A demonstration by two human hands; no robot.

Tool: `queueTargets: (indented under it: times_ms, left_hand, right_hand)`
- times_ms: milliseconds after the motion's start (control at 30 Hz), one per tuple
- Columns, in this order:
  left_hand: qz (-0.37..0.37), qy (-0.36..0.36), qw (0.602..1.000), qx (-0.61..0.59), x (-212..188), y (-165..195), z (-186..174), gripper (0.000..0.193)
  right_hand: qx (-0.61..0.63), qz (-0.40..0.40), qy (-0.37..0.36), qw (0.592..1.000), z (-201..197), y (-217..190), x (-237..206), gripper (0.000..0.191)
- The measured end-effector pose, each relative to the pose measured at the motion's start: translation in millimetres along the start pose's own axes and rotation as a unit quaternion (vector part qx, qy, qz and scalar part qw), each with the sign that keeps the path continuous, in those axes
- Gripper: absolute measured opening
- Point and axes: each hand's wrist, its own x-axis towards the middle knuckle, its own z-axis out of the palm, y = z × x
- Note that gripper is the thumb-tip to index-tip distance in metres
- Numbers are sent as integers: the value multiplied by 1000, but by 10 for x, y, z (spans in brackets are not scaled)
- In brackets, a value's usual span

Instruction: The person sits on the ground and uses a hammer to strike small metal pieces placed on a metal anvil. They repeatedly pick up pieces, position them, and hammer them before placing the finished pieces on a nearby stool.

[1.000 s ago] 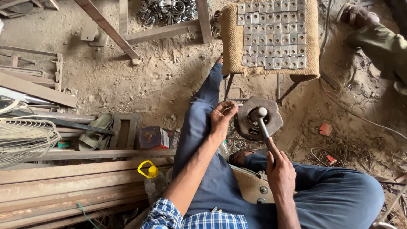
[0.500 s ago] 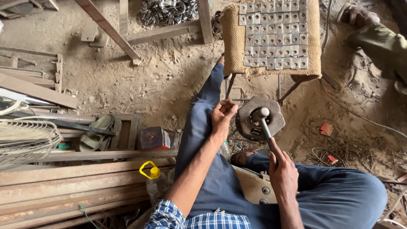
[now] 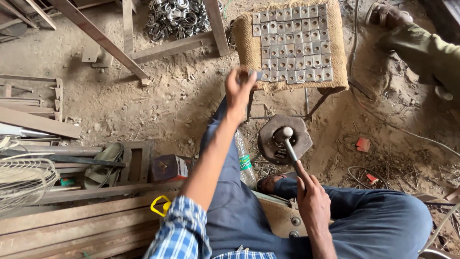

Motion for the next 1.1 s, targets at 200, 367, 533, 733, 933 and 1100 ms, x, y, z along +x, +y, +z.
queueTargets:
  times_ms: [200,367,533,733,933,1100]
  left_hand:
    - [1,-53,998,18,1192,-66,311,24]
    - [-32,13,998,59,1613,-208,425,29]
    - [-82,23,993,87,1745,-240,482,26]
    - [-35,1,977,208,1784,-243,486,14]
    - [106,-3,940,324,1812,-406,479,14]
    - [172,-64,929,323,1739,-517,480,30]
  right_hand:
    - [-5,-10,12,1000,27,54,61,49]
    - [-24,19,-15,999,42,82,123,52]
    - [-38,30,-33,998,27,81,165,54]
    - [-48,39,-52,997,10,93,205,56]
    - [-59,47,-72,995,6,109,211,56]
    - [-38,37,-52,997,10,122,223,53]
